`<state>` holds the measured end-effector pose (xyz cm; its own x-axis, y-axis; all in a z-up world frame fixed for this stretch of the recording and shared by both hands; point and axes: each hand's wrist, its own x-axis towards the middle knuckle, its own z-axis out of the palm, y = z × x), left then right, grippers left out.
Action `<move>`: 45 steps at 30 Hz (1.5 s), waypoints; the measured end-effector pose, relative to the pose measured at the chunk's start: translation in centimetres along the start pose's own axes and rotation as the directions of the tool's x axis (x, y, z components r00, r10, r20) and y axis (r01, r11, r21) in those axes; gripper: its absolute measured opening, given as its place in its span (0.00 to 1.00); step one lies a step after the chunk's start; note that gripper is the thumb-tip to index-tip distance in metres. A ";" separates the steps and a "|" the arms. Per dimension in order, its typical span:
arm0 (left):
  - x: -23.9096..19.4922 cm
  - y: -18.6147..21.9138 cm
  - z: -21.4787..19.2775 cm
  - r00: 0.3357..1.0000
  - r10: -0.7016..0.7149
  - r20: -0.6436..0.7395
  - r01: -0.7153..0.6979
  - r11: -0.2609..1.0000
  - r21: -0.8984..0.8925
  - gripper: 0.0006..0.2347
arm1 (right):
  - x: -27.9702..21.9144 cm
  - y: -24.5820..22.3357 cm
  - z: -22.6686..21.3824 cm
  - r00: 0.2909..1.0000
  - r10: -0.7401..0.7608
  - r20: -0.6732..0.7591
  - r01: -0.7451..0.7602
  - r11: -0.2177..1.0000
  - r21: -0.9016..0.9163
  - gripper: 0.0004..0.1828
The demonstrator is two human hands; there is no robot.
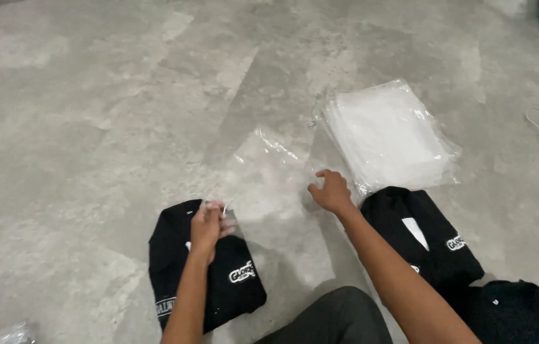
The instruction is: The person sits on the floor and repeatedly folds black shirts, places them into clear plastic bags, and seals the bags. The person then stacks the packaged shirts to the side.
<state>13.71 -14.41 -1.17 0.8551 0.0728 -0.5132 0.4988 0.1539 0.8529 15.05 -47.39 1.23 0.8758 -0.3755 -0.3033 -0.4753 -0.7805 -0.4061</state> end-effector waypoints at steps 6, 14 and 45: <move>-0.1 -2.2 -16.1 0.999 -0.047 0.012 0.044 0.981 0.189 0.15 | -7.1 -1.6 4.5 0.949 -0.061 0.308 0.048 0.998 0.048 0.43; -1.8 -2.2 -23.1 0.997 -0.002 -0.075 0.034 0.904 0.427 0.18 | -9.5 -3.6 9.5 0.930 -0.008 0.368 -0.123 0.936 0.331 0.19; -9.5 -3.6 -14.8 0.921 0.305 0.244 -0.334 0.290 0.897 0.27 | -19.4 -17.6 14.6 0.888 -0.064 0.455 -0.242 0.777 0.581 0.18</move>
<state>1.67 -1.04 -0.80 0.9738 -0.1263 -0.1890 -0.0142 -0.8637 0.5037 5.23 -19.10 1.67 0.7698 -0.0566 -0.6358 -0.6302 -0.2257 -0.7429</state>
